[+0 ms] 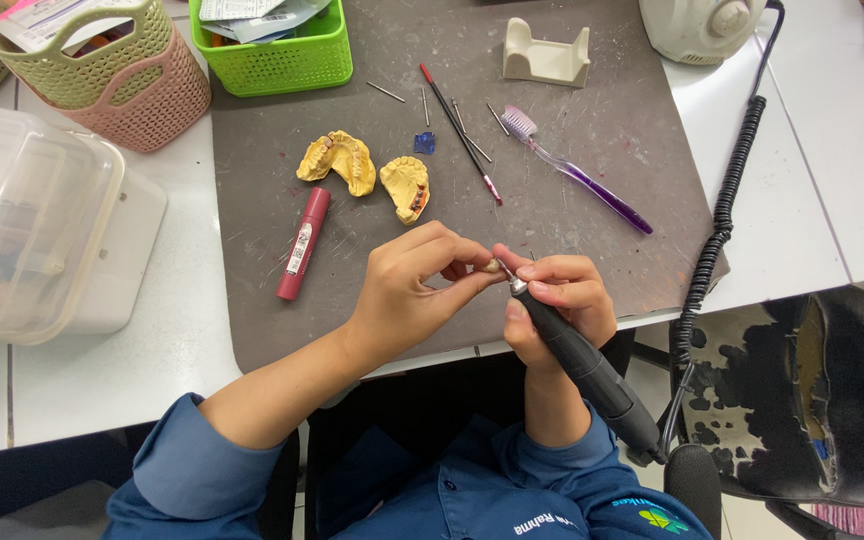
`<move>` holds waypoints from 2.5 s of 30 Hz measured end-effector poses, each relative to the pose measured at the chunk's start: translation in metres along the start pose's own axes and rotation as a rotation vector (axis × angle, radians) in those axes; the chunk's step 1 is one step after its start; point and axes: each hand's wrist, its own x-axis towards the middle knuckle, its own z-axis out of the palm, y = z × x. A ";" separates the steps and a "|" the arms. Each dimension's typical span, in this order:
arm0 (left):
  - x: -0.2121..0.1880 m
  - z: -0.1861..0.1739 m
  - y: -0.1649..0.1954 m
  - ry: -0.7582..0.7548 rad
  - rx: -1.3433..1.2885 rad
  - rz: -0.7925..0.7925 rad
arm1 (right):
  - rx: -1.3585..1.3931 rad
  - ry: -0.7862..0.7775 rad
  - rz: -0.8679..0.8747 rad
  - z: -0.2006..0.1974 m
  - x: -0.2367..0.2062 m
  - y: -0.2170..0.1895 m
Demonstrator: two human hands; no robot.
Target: The person applies red and blue marking material to a yellow dental cast, then uses a rotary handpiece to grind and shape a small tooth-shaped object. The person changes the rotary bit mid-task and continues grinding the object.
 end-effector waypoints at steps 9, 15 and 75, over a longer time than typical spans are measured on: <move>0.001 0.001 -0.003 0.009 0.028 -0.050 | 0.036 0.014 0.015 -0.001 0.002 -0.002; 0.000 0.001 -0.005 -0.004 0.027 -0.097 | -0.034 -0.125 -0.004 0.003 0.008 -0.005; 0.003 -0.003 -0.004 -0.120 -0.237 -0.303 | 0.086 -0.021 0.069 -0.006 0.003 0.003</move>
